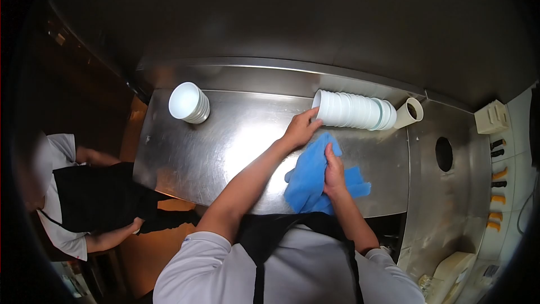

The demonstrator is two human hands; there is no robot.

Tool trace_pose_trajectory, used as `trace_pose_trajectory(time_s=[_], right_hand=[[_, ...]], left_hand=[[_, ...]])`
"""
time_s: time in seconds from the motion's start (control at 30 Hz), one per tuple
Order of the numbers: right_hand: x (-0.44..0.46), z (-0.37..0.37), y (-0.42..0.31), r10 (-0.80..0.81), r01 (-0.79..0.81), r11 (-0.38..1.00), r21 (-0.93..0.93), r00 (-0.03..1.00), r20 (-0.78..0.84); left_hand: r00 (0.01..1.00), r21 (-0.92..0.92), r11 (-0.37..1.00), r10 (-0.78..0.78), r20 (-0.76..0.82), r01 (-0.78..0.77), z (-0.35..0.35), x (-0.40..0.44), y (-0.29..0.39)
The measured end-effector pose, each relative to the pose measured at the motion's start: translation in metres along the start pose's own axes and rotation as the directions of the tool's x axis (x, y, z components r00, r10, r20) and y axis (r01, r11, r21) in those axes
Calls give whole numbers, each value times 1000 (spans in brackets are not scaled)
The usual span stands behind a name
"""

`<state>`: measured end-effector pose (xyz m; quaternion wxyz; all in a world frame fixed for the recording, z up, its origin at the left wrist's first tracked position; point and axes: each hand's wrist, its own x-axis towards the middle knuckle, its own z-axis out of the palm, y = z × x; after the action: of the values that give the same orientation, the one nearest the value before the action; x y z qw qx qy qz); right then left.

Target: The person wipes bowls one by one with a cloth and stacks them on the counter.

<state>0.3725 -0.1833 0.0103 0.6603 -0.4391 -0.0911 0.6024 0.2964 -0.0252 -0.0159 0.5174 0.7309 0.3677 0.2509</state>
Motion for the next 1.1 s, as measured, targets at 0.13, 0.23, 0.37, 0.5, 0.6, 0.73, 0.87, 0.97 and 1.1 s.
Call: trace_pose_trajectory(time_s=[0.13,0.23,0.37,0.5,0.6,0.73,0.87,0.97,1.1], right_hand=[[0,-16,-1,15,-15,999,51,1000,-1],[-5,-21,4,3,1,996,85,999,-41],[-1,-4,31,-410,354,882,-311,902,-136],[20,13,71,-641,652,121,-749,627,442],[16,50,13,-243,354,632,-689,935,257],[20,47,-4,8,19,978,-208,991,131],[-3,60,-3,-52,133,953,-273,957,284],[3,61,-8,-5,140,919,-370,939,343],[-13,74,11,-122,671,297,-680,733,670]], left_hand=[[999,-121,992,30,-39,-35,5,9,-25],[975,-347,934,11,-220,-89,-2,-3,-32],[929,-144,989,-13,-369,-43,-30,-49,1],[878,271,924,351,-326,-269,-15,-104,18],[921,15,999,41,-386,-38,-24,-131,39],[875,-689,725,-328,-357,-9,-44,-139,42],[779,-927,372,-563,-275,-58,-60,-123,32],[929,-732,650,-110,-354,-202,-47,-131,18],[922,-906,362,-379,73,221,-66,-130,54]])
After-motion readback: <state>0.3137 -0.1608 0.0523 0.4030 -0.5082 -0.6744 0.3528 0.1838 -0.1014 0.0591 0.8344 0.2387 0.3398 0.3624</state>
